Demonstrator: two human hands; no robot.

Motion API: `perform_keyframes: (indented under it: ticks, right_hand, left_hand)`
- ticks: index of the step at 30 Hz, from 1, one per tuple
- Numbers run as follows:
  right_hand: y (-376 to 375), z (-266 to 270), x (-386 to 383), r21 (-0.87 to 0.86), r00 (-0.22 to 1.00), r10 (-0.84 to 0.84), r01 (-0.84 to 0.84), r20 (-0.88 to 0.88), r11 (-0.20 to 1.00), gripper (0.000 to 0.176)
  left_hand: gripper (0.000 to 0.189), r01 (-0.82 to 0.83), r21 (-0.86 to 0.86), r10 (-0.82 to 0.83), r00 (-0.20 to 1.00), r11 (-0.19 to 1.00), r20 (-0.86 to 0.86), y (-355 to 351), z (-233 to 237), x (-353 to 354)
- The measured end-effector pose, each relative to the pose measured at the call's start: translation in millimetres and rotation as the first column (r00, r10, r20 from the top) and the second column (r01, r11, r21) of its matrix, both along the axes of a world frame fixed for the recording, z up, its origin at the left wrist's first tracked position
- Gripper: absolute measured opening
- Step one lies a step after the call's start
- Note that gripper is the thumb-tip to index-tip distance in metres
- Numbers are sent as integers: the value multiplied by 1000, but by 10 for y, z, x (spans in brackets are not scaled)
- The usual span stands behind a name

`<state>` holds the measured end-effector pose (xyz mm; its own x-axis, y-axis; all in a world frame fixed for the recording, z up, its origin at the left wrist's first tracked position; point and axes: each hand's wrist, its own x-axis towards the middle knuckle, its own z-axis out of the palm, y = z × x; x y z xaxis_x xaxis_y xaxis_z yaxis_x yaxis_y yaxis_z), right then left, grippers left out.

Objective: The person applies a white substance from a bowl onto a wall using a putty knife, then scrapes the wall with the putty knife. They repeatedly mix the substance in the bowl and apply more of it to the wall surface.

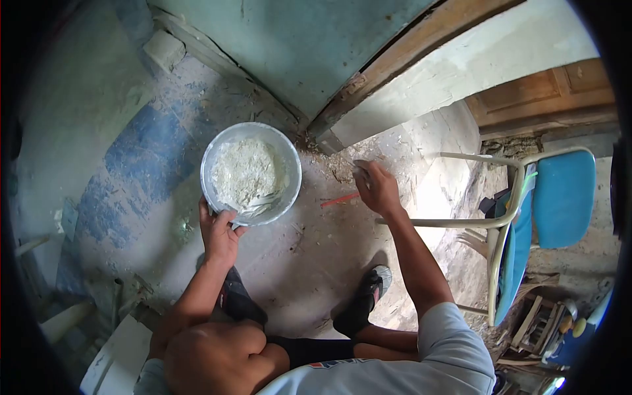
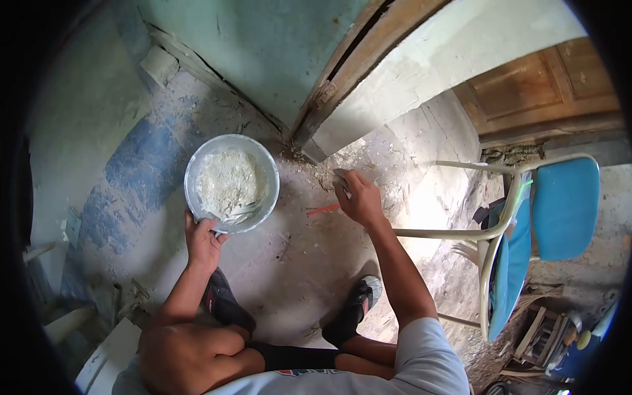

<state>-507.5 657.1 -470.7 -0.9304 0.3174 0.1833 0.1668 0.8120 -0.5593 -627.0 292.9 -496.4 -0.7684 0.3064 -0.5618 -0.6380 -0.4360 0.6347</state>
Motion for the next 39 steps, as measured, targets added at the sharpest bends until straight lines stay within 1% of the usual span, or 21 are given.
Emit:
perform_keyframes:
  ticks: [2, 4, 5, 8, 12, 13, 14, 19, 21, 25, 30, 32, 33, 35, 36, 38, 39]
  right_hand:
    - [30, -208, -65, 91, 999, -35, 36, -4, 995, 27]
    - [69, -362, -92, 93, 997, -61, 65, -43, 994, 26]
    - [68, -398, -113, 100, 994, -81, 88, -74, 991, 24]
    - [137, -443, -144, 125, 990, -112, 122, -83, 985, 24]
    - [171, -414, -175, 161, 989, -83, 102, -118, 982, 24]
    - [178, -384, -175, 128, 982, -105, 125, -156, 984, 24]
    - [167, -316, -183, 93, 973, -130, 150, -192, 984, 23]
    - [154, 56, -259, 120, 957, -96, 133, -272, 984, 22]
    - [122, 251, -290, 180, 934, -78, 148, -349, 972, 22]
    - [107, 575, -330, 188, 934, -83, 156, -348, 970, 22]
    - [147, 929, -330, 281, 929, -65, 175, -363, 944, 22]
    - [149, 1071, -327, 291, 930, -61, 175, -362, 940, 22]
    - [150, 1132, -328, 270, 931, -69, 175, -359, 947, 21]
    - [137, 1284, -337, 286, 925, -101, 215, -366, 934, 21]
    - [133, 1370, -338, 250, 920, -133, 236, -369, 939, 21]
    - [142, 1556, -339, 234, 915, -160, 259, -371, 937, 20]
    - [107, 1678, -348, 261, 901, -149, 271, -408, 926, 19]
  left_hand:
    - [75, 0, -18, 0, 1000, 1000, -11, -52, 34, 15]
    - [74, -29, -46, 29, 1000, 999, 7, -111, 54, 36]
    - [74, -1, -53, 2, 1000, 999, 6, -169, 39, 33]
    - [74, -37, -59, 39, 999, 998, 28, -226, 0, 56]
    - [73, -37, -57, 38, 999, 998, 15, -204, 15, 66]
    - [74, -38, -56, 39, 999, 998, 19, -208, -4, 72]
    - [74, -35, -55, 36, 999, 998, 21, -200, -7, 71]
    - [77, -29, -13, 29, 999, 999, 16, -128, -2, 79]
    - [78, -35, 1, 35, 999, 999, 18, -110, -10, 92]
    - [79, -29, -4, 29, 999, 1000, 33, -87, 2, 84]
    - [78, -20, 5, 20, 999, 1000, 34, -93, -24, 86]
    - [77, -27, -1, 27, 999, 1000, 27, -93, -19, 96]
    - [77, -27, 2, 27, 999, 1000, 29, -83, -6, 94]
    - [76, -33, 18, 32, 999, 999, 19, -66, 21, 95]
    - [76, -33, 23, 32, 999, 999, 20, -59, 19, 101]
    - [75, -46, 29, 45, 999, 999, 26, -47, 16, 108]
    - [75, -45, 32, 44, 999, 998, 27, -46, 13, 109]
